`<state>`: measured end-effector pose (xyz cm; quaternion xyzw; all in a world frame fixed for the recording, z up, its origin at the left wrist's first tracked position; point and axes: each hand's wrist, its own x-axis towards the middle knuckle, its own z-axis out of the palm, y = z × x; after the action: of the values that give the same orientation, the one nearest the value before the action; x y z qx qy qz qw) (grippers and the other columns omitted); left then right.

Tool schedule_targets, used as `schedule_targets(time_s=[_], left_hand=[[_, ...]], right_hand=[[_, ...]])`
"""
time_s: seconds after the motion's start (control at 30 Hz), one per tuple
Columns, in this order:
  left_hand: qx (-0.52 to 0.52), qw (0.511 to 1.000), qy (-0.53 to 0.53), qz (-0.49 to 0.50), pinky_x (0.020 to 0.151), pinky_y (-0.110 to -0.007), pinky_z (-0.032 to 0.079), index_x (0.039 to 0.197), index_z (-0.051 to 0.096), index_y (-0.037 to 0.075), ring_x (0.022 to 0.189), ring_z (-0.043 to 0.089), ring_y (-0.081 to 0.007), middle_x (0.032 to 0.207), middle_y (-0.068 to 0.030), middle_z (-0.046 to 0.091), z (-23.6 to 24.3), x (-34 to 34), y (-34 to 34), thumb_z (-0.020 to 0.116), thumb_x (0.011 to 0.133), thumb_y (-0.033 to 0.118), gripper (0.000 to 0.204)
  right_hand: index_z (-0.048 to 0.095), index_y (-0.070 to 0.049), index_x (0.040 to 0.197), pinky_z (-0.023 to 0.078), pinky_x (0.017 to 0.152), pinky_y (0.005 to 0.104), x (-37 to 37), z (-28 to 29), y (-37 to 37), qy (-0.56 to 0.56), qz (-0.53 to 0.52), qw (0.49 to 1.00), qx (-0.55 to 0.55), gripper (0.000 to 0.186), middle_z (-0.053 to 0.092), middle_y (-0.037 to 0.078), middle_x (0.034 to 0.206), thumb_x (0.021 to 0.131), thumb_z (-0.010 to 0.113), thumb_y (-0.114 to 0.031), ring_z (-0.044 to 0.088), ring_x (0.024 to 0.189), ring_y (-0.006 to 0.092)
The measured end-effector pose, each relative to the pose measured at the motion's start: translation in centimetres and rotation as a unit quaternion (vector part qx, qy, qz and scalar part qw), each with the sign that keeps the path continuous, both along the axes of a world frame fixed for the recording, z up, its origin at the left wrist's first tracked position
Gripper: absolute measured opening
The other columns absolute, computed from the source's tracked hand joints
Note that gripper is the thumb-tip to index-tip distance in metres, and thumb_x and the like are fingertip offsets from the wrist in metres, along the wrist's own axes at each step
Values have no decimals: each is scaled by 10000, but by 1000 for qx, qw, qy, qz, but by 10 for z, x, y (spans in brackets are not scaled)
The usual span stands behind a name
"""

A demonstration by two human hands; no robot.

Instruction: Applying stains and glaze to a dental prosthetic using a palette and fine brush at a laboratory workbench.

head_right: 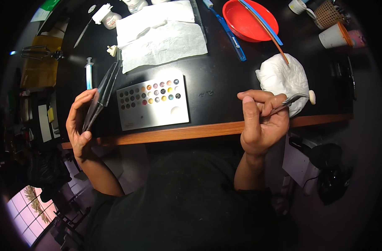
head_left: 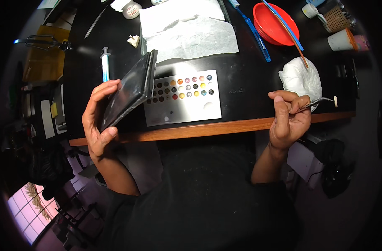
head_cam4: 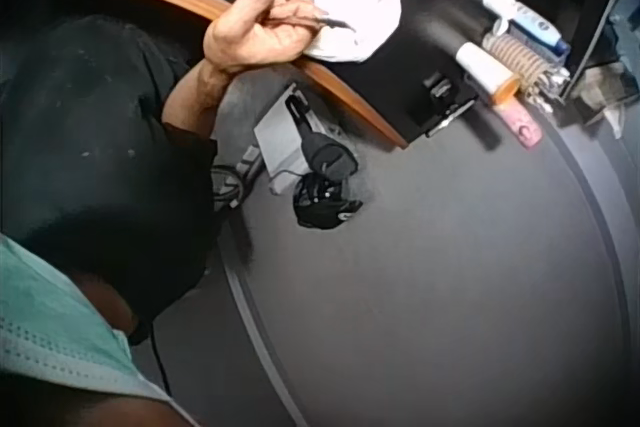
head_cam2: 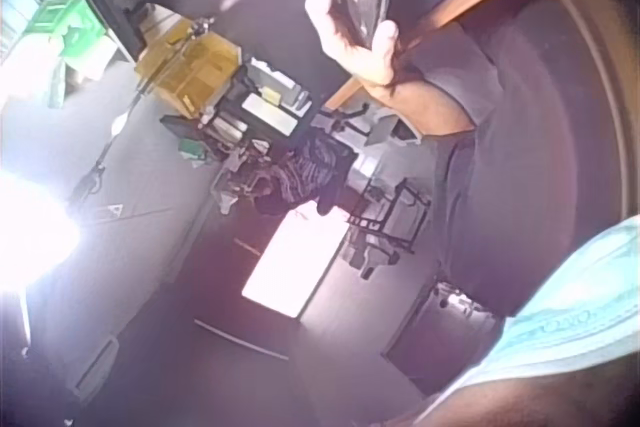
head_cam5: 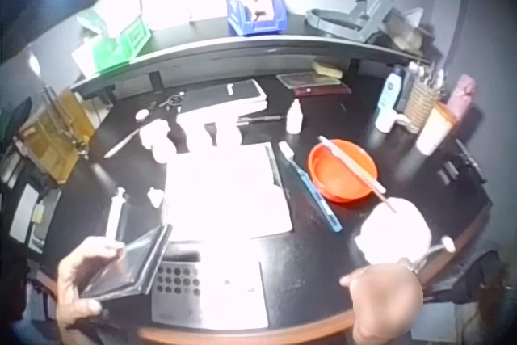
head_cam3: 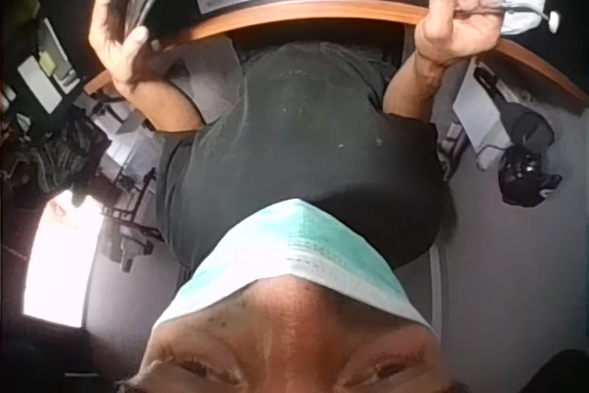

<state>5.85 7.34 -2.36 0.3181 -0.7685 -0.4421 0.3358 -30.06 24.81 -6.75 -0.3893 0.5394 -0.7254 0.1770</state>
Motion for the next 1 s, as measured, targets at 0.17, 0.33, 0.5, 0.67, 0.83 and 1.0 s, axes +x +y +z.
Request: schedule_targets(time_s=[0.17, 0.33, 0.5, 0.67, 0.83, 1.0], left_hand=[[-65, 996, -60, 27, 1098, -464, 409, 1289, 648, -53, 1288, 556, -339, 1365, -253, 580, 3, -12, 7, 761, 711, 511, 816], [-153, 980, -121, 38, 1060, -460, 451, 1256, 675, -9, 1260, 582, -351, 1366, -240, 584, 4, -7, 14, 831, 657, 425, 757], [-172, 973, -131, 74, 1055, -459, 461, 1228, 687, 9, 1250, 591, -354, 1357, -232, 589, 8, 8, 22, 856, 642, 397, 723], [-178, 968, -145, 100, 1052, -451, 465, 1238, 686, 12, 1255, 588, -343, 1368, -227, 584, 9, 20, 27, 850, 618, 357, 728], [-179, 972, -132, 74, 1058, -456, 463, 1201, 717, 19, 1264, 582, -353, 1365, -225, 605, 10, 18, 26, 847, 582, 321, 701], [-247, 951, -175, -60, 1091, -496, 398, 1208, 726, 47, 1282, 561, -382, 1365, -195, 617, 10, -38, 20, 880, 591, 330, 697]], right_hand=[[352, -72, 905, 371, 591, 156, -3, -5, 2, -5, 10, 1000, -8, 330, 720, 242, 953, 931, 609, 133, 446, 579, -20], [420, -54, 879, 368, 580, 170, 0, 11, 1, -47, 35, 997, 41, 258, 725, 183, 938, 939, 630, 84, 419, 578, -7], [555, -16, 862, 344, 565, 206, -2, 19, -1, 21, 38, 995, 88, 144, 668, 59, 806, 974, 621, -79, 391, 584, 11], [614, 16, 920, 263, 518, 212, -6, 20, 3, -30, 55, 989, 135, 313, 574, 35, 759, 1042, 443, -216, 336, 549, 18], [615, 34, 981, 261, 509, 186, 3, 22, 2, -43, 37, 990, 131, 293, 564, 47, 791, 1047, 442, -192, 334, 539, 13], [646, 33, 1010, 271, 537, 197, 8, 25, 1, -57, 48, 989, 129, 254, 531, 16, 820, 1048, 470, -146, 358, 595, 20]])
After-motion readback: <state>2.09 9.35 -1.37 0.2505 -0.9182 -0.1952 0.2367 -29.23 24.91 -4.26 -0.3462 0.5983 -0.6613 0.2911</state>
